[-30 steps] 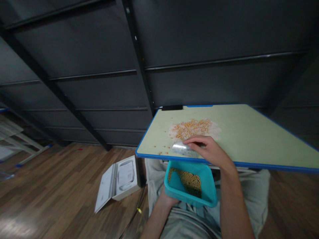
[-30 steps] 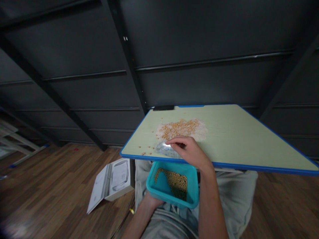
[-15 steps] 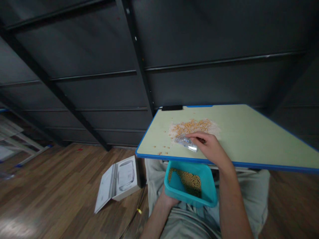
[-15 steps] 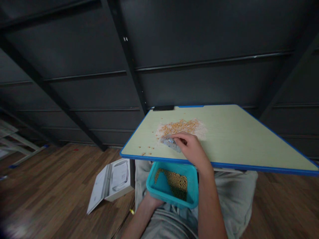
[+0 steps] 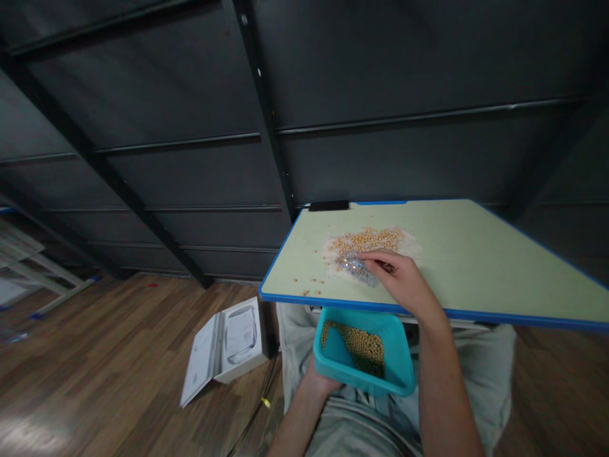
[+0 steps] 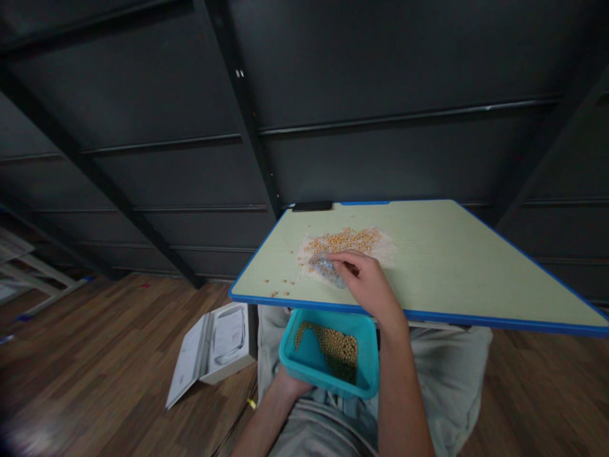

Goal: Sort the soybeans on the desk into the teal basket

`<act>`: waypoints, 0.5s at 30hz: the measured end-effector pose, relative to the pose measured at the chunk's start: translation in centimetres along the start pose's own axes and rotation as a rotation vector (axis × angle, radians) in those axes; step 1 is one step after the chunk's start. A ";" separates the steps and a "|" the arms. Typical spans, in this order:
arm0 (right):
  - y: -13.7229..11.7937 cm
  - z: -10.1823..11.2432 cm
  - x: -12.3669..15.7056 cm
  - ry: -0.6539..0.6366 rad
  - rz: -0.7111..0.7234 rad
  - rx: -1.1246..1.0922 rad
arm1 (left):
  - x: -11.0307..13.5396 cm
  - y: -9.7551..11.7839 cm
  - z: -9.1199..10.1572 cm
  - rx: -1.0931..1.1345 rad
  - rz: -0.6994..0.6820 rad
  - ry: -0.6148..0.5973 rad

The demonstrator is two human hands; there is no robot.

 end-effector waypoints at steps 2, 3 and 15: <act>-0.2 -0.1 0.0 -0.025 0.002 -0.004 | 0.0 0.0 -0.1 0.007 -0.004 0.000; -0.3 -0.2 0.1 -0.035 0.005 -0.005 | 0.0 0.0 -0.1 0.001 -0.007 -0.007; -0.7 -0.5 0.1 -0.079 0.064 -0.012 | -0.5 -0.6 0.5 -0.243 0.048 -0.023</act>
Point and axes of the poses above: each hand's wrist, its own x-axis away from the middle knuckle, its own z-axis out of the back of the hand, y = z × x, the point moved 6 cm from there along -x, towards the middle knuckle, and after that the axes turned 1 degree about x, right-handed, at the moved point
